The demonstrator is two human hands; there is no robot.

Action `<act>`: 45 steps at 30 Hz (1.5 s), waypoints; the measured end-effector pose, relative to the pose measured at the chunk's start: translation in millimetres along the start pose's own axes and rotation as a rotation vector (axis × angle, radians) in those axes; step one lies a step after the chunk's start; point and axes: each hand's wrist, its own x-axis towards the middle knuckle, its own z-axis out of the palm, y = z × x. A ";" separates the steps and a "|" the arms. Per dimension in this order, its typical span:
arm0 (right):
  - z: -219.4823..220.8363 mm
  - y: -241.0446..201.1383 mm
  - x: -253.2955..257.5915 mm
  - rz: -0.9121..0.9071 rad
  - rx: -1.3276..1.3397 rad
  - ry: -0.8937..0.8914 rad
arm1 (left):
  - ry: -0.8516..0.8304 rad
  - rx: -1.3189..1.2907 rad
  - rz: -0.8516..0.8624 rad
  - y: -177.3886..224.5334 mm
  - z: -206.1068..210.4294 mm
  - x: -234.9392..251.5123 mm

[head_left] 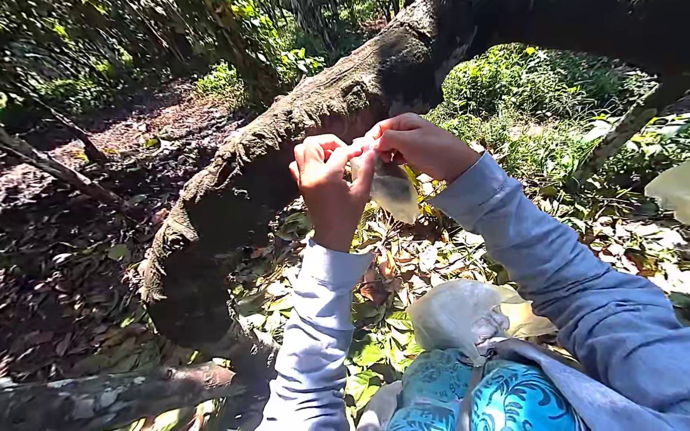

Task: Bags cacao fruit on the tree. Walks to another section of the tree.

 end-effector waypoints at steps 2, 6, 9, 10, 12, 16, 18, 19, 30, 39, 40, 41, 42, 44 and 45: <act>0.0 -2.3 -1.9 -0.021 -0.019 0.000 | -0.016 0.026 -0.073 6.8 0.0 3.5; -3.7 2.4 -0.4 -0.109 -0.063 0.081 | -0.077 0.084 -0.125 11.0 -3.9 7.5; -12.1 11.0 0.2 -0.165 -0.090 0.210 | -0.075 0.210 -0.092 2.0 -12.1 7.5; -12.6 15.6 -0.3 -0.180 -0.086 0.241 | -0.067 0.248 -0.087 -0.5 -12.9 6.1; -12.5 25.2 -1.0 -0.194 -0.079 0.283 | -0.069 0.275 -0.103 -3.2 -12.4 2.9; -13.2 38.7 3.6 -0.205 -0.123 0.307 | -0.132 0.252 -0.121 -11.4 -7.3 -7.2; -14.6 43.5 2.7 -0.195 -0.151 0.300 | -0.181 0.269 -0.130 -13.8 -9.0 -12.5; -15.8 44.8 -2.7 -0.152 -0.158 0.319 | -0.221 0.283 -0.144 -13.2 -11.5 -15.0; -20.9 130.8 -228.6 0.464 -0.471 -0.570 | -0.889 -0.439 -0.128 36.9 9.6 -161.0; 57.6 171.2 -243.9 1.231 -0.586 -0.428 | -1.339 -0.943 -0.100 76.3 28.5 -209.8; 58.2 167.2 -237.4 1.245 -0.593 -0.421 | -1.400 -0.948 -0.110 77.0 28.8 -206.0; 58.8 167.9 -234.3 1.234 -0.606 -0.396 | -1.450 -0.945 -0.114 77.1 29.6 -204.2; 60.1 176.2 -236.1 1.221 -0.608 -0.370 | -1.486 -0.937 -0.113 77.2 30.1 -204.3; 62.2 203.8 -246.7 1.197 -0.601 -0.379 | -1.537 -0.911 -0.098 77.1 32.0 -206.1; 61.7 230.7 -260.3 1.179 -0.597 -0.407 | -1.548 -0.898 -0.076 77.2 33.6 -206.4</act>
